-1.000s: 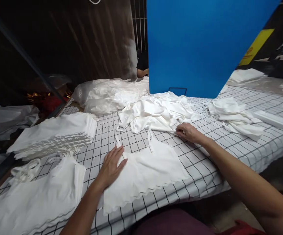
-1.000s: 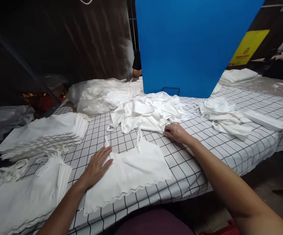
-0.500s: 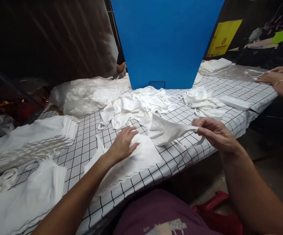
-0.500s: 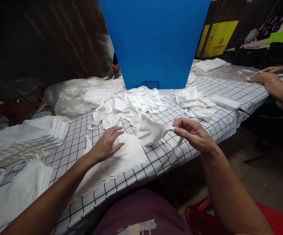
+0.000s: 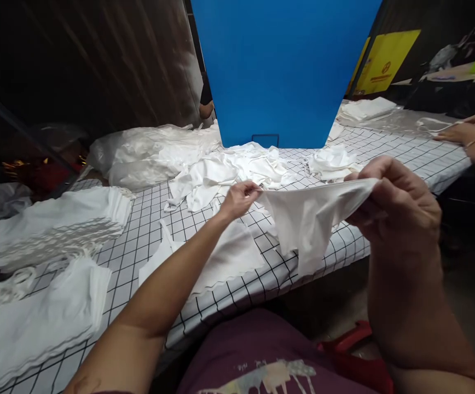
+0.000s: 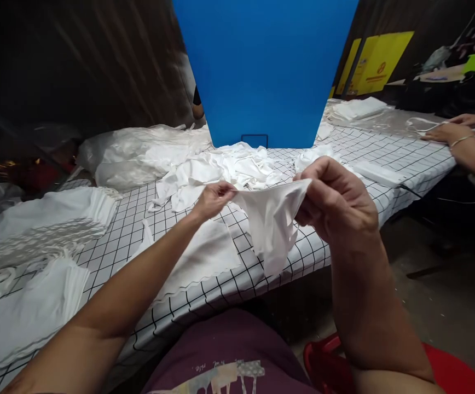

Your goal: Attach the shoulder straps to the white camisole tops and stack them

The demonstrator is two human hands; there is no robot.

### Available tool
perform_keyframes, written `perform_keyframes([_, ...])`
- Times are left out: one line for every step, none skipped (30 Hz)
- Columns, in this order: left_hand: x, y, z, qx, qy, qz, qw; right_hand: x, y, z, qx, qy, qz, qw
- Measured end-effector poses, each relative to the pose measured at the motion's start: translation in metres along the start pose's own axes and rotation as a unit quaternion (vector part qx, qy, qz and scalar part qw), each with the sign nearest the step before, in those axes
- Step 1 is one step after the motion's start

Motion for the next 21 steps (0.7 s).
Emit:
perform_keyframes([0.017,-0.003,-0.004,-0.014,-0.013,-0.023,1.0,-0.011,-0.001,0.004,0.005,-0.018,0.027,0.999])
perform_keyframes([0.034,-0.008,-0.005,-0.022,-0.022,-0.042,0.999,-0.025,-0.002,0.006,0.007,-0.048,0.073,0.996])
perform_keyframes([0.053,-0.014,-0.005,-0.024,-0.025,-0.058,0.998,-0.04,-0.002,0.006,0.01,-0.083,0.13,0.988])
perform_keyframes([0.072,-0.023,-0.003,-0.018,-0.024,-0.073,0.997,-0.057,-0.004,0.004,0.014,-0.117,0.191,0.975])
perform_keyframes([0.091,-0.034,0.001,-0.007,-0.017,-0.089,0.996,-0.073,-0.006,0.001,0.02,-0.143,0.248,0.958])
perform_keyframes([0.11,-0.047,0.006,0.009,-0.002,-0.106,0.994,-0.089,-0.009,-0.003,0.029,-0.158,0.299,0.941])
perform_keyframes([0.128,-0.061,0.013,0.033,0.021,-0.125,0.991,-0.105,-0.014,-0.007,0.04,-0.164,0.344,0.924])
perform_keyframes([0.146,-0.077,0.02,0.061,0.055,-0.144,0.986,-0.121,-0.021,-0.013,0.049,-0.164,0.387,0.906])
perform_keyframes([0.162,-0.093,0.028,0.091,0.094,-0.16,0.979,-0.138,-0.031,-0.018,0.058,-0.158,0.43,0.887])
perform_keyframes([0.176,-0.109,0.034,0.118,0.136,-0.171,0.969,-0.156,-0.043,-0.023,0.064,-0.149,0.477,0.864])
perform_keyframes([0.188,-0.125,0.04,0.141,0.177,-0.179,0.958,-0.171,-0.057,-0.028,0.07,-0.14,0.518,0.841])
perform_keyframes([0.197,-0.139,0.044,0.157,0.213,-0.182,0.947,-0.184,-0.069,-0.033,0.071,-0.136,0.546,0.823])
perform_keyframes([0.204,-0.151,0.046,0.168,0.242,-0.183,0.938,-0.194,-0.078,-0.038,0.069,-0.137,0.56,0.814])
perform_keyframes([0.208,-0.161,0.047,0.174,0.265,-0.182,0.931,-0.199,-0.083,-0.043,0.061,-0.144,0.562,0.812])
perform_keyframes([0.211,-0.17,0.047,0.18,0.28,-0.18,0.926,-0.2,-0.085,-0.05,0.049,-0.157,0.558,0.814])
perform_keyframes([0.21,-0.177,0.046,0.184,0.289,-0.175,0.923,-0.197,-0.082,-0.059,0.03,-0.174,0.545,0.82])
perform_keyframes([0.208,-0.183,0.044,0.186,0.294,-0.167,0.923,-0.189,-0.076,-0.07,0.006,-0.197,0.522,0.83])
perform_keyframes([0.204,-0.187,0.041,0.187,0.295,-0.157,0.924,-0.178,-0.066,-0.084,-0.026,-0.229,0.492,0.84])
perform_keyframes([0.199,-0.191,0.037,0.186,0.295,-0.147,0.926,-0.163,-0.055,-0.1,-0.063,-0.274,0.45,0.848])
perform_keyframes([0.194,-0.193,0.034,0.186,0.295,-0.138,0.927,-0.144,-0.044,-0.116,-0.103,-0.329,0.397,0.851])
perform_keyframes([0.188,-0.195,0.032,0.191,0.298,-0.131,0.926,-0.124,-0.035,-0.131,-0.144,-0.386,0.341,0.845])
Point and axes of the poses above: each hand's wrist, its own y-axis towards the middle knuckle, its own x-axis out of the back of the hand, z = x × y, the point moved 7 cm from there along y, towards the middle knuckle, and after that the axes turned 14 degrees about -y, right-handed, at the moved point
